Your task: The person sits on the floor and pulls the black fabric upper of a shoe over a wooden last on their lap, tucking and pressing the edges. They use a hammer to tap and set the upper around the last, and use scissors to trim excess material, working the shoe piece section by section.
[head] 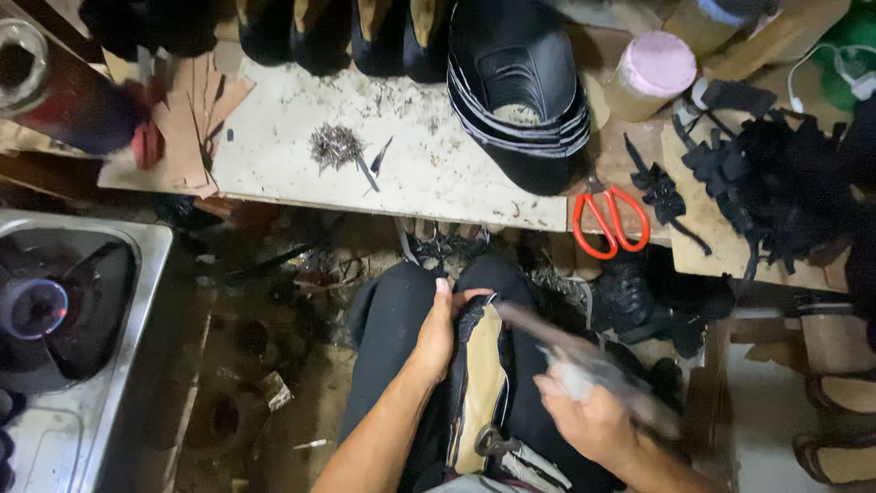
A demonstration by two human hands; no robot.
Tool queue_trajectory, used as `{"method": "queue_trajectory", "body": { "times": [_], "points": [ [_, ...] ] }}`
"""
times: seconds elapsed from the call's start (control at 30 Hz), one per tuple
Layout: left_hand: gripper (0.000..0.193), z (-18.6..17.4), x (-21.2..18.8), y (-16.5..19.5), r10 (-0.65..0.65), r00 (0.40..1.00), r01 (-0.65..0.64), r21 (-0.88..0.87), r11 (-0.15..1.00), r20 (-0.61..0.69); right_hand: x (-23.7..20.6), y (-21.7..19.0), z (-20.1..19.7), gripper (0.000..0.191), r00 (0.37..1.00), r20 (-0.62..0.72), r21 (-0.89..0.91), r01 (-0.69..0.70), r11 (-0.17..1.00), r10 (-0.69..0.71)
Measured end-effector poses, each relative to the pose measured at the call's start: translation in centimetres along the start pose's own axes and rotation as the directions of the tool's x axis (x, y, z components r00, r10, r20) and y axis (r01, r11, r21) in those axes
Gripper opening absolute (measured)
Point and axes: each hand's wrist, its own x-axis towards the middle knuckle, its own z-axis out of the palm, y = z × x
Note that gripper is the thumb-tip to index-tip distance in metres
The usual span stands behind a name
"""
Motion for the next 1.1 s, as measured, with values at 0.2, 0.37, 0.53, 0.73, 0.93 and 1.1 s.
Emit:
{"method": "queue_trajectory", "body": {
  "times": [0.2, 0.37, 0.53, 0.73, 0.93, 1.1],
  "points": [
    [0.085, -0.3, 0.0, -0.7, 0.078, 0.994, -0.071, 0.090, 0.993, -0.077, 1.7, -0.4, -0.6, 0.041, 0.998, 0.024, 0.058, -0.060, 0.997, 0.058],
    [0.079, 0.5, -1.0, 1.0, 0.102, 0.995, -0.102, 0.109, 0.989, 0.003, 3.9, -2.6, -0.2, 0.040, 0.995, 0.076, -0.205, -0.049, 0.978, 0.065],
    [0.048, 2.8, -4.6, 5.3, 0.165, 0.986, -0.135, 0.590, 0.796, 0.003, 9.2, -3.3, -2.0, 0.047, 0.996, 0.064, -0.245, -0.046, 0.969, 0.064],
    [0.040, 5.4, -7.2, 10.0, 0.342, 0.936, -0.184, 0.947, 0.264, 0.087, 18.1, -6.0, -0.8, 0.049, 0.914, 0.071, -0.575, 0.365, 0.733, -0.399],
    [0.035, 3.6, -7.7, 9.4, 0.355, 0.930, -0.205, 0.937, 0.283, 0.096, 19.5, -5.8, 0.1, 0.040, 0.820, 0.063, -0.641, 0.470, 0.607, -0.568],
    [0.041, 0.0, -7.6, 7.2, 0.200, 0.976, -0.219, 0.472, 0.854, 0.091, 8.6, -3.6, -0.7, 0.020, 0.792, 0.209, -0.273, 0.611, 0.743, -0.574]
  ]
}}
